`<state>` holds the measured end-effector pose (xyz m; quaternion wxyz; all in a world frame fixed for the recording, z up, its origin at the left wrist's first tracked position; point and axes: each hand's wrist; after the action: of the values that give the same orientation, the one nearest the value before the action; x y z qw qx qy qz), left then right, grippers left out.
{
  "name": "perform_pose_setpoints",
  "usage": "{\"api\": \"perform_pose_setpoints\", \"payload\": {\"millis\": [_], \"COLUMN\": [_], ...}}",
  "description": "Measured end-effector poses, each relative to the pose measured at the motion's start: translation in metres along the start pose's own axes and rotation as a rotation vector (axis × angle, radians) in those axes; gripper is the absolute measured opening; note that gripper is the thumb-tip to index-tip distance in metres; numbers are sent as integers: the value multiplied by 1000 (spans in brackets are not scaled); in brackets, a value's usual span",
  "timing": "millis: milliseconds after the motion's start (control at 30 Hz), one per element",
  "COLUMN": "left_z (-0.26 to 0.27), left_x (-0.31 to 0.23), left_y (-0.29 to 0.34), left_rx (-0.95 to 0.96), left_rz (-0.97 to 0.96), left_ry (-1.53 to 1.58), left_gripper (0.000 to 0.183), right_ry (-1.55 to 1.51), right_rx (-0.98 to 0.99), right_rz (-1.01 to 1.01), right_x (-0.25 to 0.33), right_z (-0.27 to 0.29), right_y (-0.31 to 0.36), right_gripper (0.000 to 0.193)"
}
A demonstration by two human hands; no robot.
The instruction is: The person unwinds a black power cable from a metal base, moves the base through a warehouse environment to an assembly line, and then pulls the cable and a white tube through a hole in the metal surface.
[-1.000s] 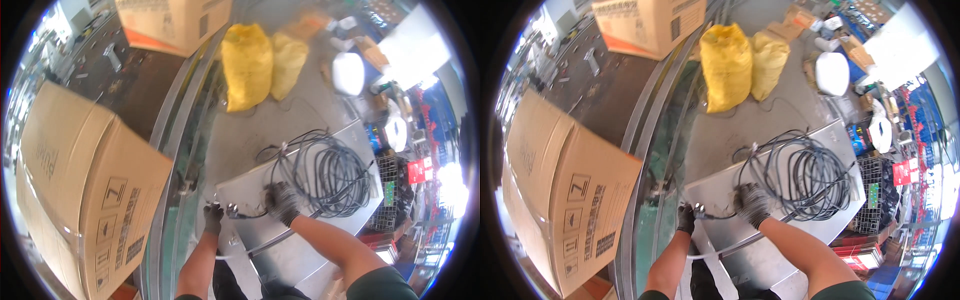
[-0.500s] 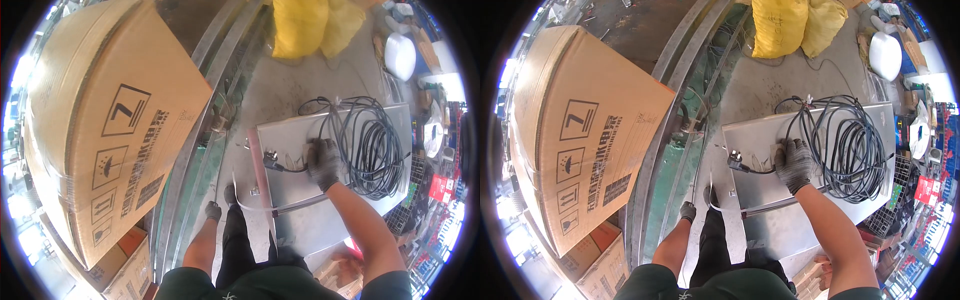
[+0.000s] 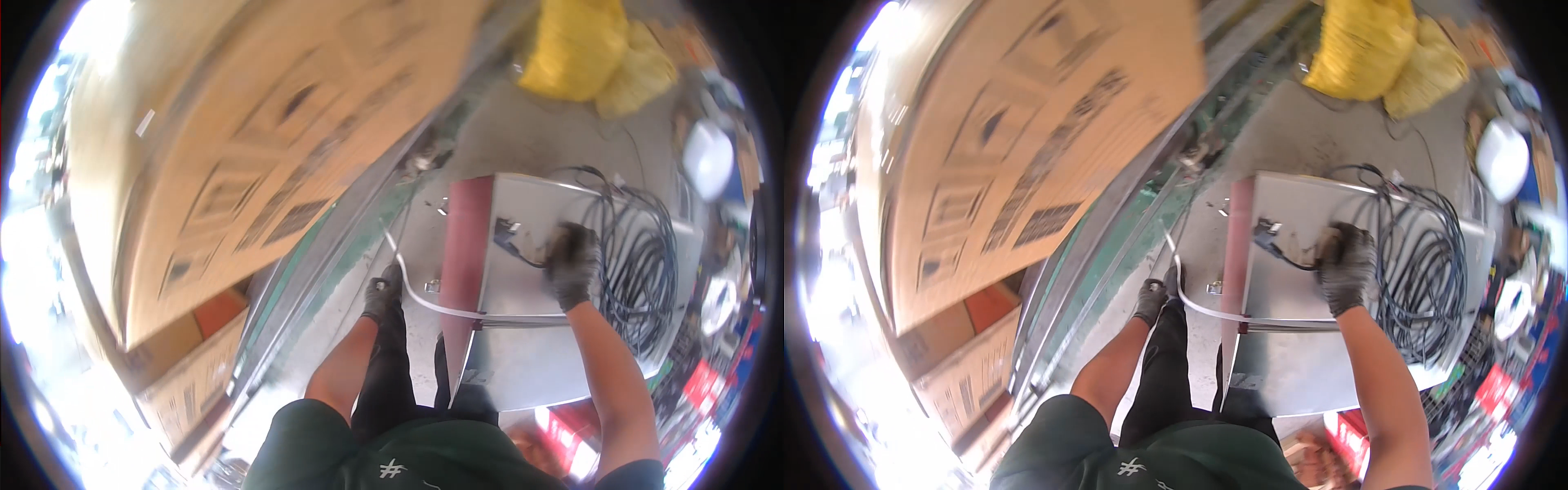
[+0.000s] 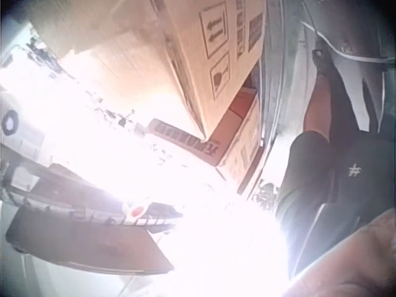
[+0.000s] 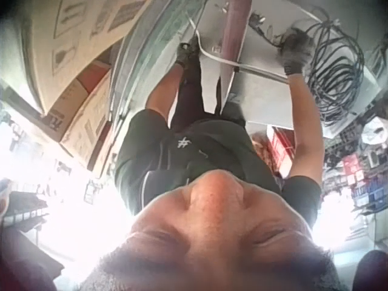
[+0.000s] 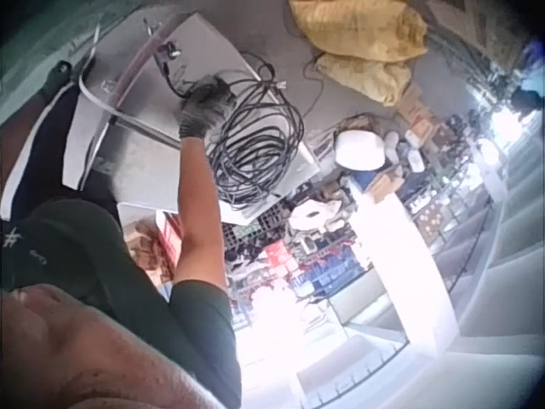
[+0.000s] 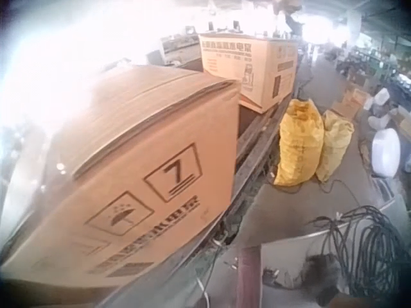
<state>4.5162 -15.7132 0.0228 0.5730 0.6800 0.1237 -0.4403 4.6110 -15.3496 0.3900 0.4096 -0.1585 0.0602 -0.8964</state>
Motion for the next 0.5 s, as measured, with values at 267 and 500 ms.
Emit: {"api": "perform_pose_setpoints", "payload": {"millis": [267,500], "left_z": [26,24], "left_x": [60,19], "left_y": [93,27], "left_rx": [-21,17], "left_rz": [-116,142], "left_ry": [195,974], "left_gripper": [40,19], "right_ry": [86,51], "right_rx": [-56,-95], "right_rz": [65,186], "right_x": [59,33], "right_z": [5,-5], "right_y": [126,129], "right_gripper": [30,25]}}
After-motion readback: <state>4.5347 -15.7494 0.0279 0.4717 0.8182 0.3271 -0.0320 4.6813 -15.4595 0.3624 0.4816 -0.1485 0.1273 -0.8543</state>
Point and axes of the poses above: each hand's wrist, its own y-axis away from the middle knuckle, its own z-axis out of the back of the hand, x = y × z, and after that the axes turned 3 degrees about y, right-handed
